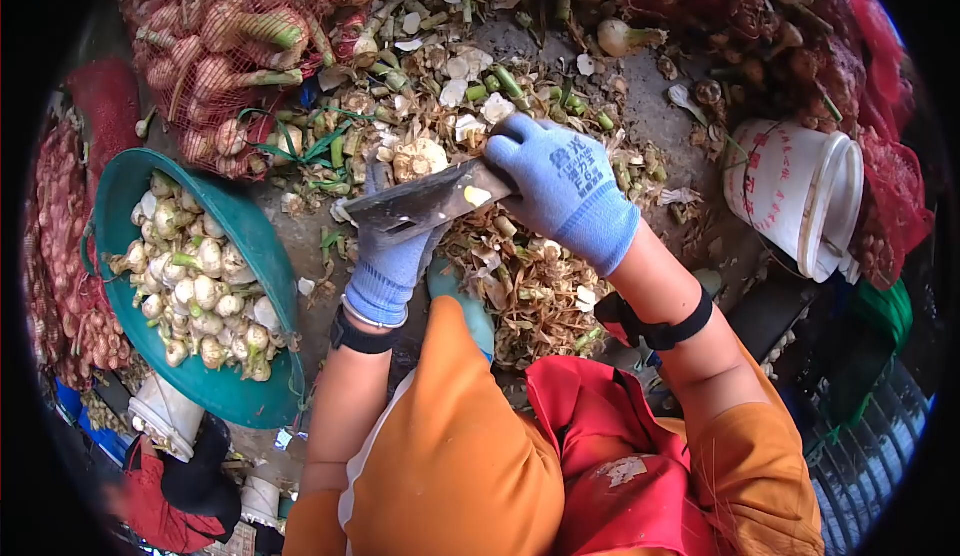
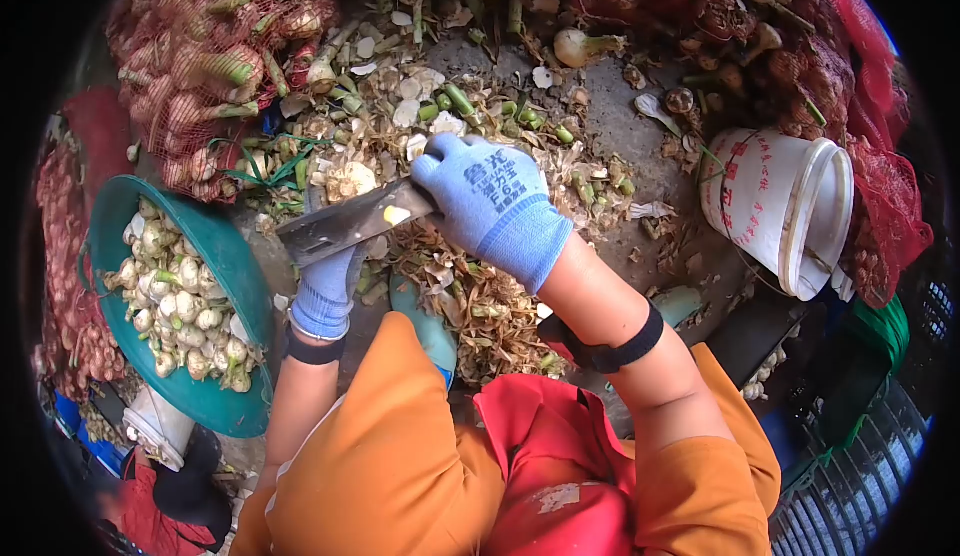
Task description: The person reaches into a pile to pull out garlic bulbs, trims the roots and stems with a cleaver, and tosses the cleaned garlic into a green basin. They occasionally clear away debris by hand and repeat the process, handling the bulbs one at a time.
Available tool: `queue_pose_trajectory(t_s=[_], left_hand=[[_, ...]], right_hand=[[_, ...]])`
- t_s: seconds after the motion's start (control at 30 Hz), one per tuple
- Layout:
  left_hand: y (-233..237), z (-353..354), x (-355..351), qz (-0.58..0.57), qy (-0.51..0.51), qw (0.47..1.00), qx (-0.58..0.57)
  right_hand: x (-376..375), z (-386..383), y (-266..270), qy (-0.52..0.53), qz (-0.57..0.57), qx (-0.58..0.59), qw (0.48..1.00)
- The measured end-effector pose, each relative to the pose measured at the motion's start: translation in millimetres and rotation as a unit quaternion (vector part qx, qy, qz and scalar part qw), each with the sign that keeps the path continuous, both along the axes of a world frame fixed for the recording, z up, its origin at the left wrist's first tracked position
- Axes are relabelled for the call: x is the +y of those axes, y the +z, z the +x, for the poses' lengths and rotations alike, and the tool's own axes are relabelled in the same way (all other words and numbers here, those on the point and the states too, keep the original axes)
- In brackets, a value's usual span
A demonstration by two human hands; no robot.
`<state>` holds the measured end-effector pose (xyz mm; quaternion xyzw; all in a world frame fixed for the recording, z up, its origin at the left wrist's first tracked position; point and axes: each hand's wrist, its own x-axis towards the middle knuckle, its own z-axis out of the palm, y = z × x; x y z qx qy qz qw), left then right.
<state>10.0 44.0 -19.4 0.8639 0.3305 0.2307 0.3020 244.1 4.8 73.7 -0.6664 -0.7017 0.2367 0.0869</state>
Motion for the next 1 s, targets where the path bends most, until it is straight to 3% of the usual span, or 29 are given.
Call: queue_pose_trajectory(t_s=[0.03, 0.07, 0.13, 0.27, 0.33, 0.37, 0.4, 0.43, 0.47, 0.5, 0.57, 0.6, 0.63, 0.67, 0.7, 0.77, 0.83, 0.87, 0.9, 1.0], left_hand=[[-1, -2, -3, 0.029, 0.013, 0.997, 0.076], [-1, -4, -5, 0.025, 0.013, 0.997, 0.076], [18, 5, 0, -0.091, 0.034, 0.995, -0.023], [32, 10, -6, -0.006, 0.083, 0.997, -0.002], [38, 8, -5, 0.020, -0.027, 0.998, 0.054], [40, 13, -5, 0.021, -0.027, 0.998, 0.052], [43, 22, -7, -0.317, 0.081, 0.932, -0.159], [52, 32, -8, -0.602, 0.174, 0.701, -0.341], [69, 36, -5, -0.540, 0.199, 0.771, -0.273], [69, 34, -3, -0.543, 0.197, 0.769, -0.273], [68, 25, 5, -0.485, 0.198, 0.835, -0.169], [68, 26, -7, -0.448, 0.178, 0.830, -0.281], [65, 17, -12, -0.523, 0.203, 0.786, -0.260], [76, 18, -16, -0.501, 0.159, 0.801, -0.286], [85, 25, -13, -0.467, 0.123, 0.816, -0.319], [88, 31, 10, -0.327, 0.081, 0.934, -0.119], [63, 31, 9, -0.512, 0.149, 0.811, -0.239], [61, 29, 7, -0.412, 0.123, 0.885, -0.179], [48, 25, 16, -0.107, -0.004, 0.994, -0.027], [36, 13, -1, -0.061, 0.069, 0.996, -0.022]], right_hand=[[-2, -1, 0, 0.003, 0.004, 0.015, 1.000], [-2, -1, 0, 0.003, 0.001, 0.015, 1.000], [-1, 0, 3, 0.018, -0.011, 0.029, 0.999], [4, 3, -10, 0.018, 0.027, 0.042, 0.999], [8, 5, -16, -0.004, 0.011, 0.041, 0.999], [9, 6, -23, -0.004, 0.012, 0.039, 0.999], [8, 7, -33, -0.021, 0.025, 0.056, 0.998], [8, 6, -36, -0.038, 0.037, 0.072, 0.996], [7, 4, -35, -0.048, 0.021, 0.085, 0.995], [10, 4, -32, -0.028, -0.029, 0.069, 0.997], [13, 6, -37, -0.036, -0.007, 0.057, 0.998], [22, 21, -51, -0.091, -0.134, 0.037, 0.986], [25, 40, -64, -0.146, -0.260, 0.019, 0.954], [20, 56, -64, -0.213, -0.276, 0.038, 0.937], [14, 63, -75, -0.220, -0.196, 0.074, 0.953], [5, 39, -49, -0.154, -0.061, 0.062, 0.984], [3, 15, -25, -0.061, -0.014, 0.042, 0.997], [4, 7, -13, -0.048, -0.004, 0.045, 0.998], [3, -1, -4, -0.035, -0.007, 0.056, 0.998], [5, -4, 3, 0.021, -0.015, 0.047, 0.999]])
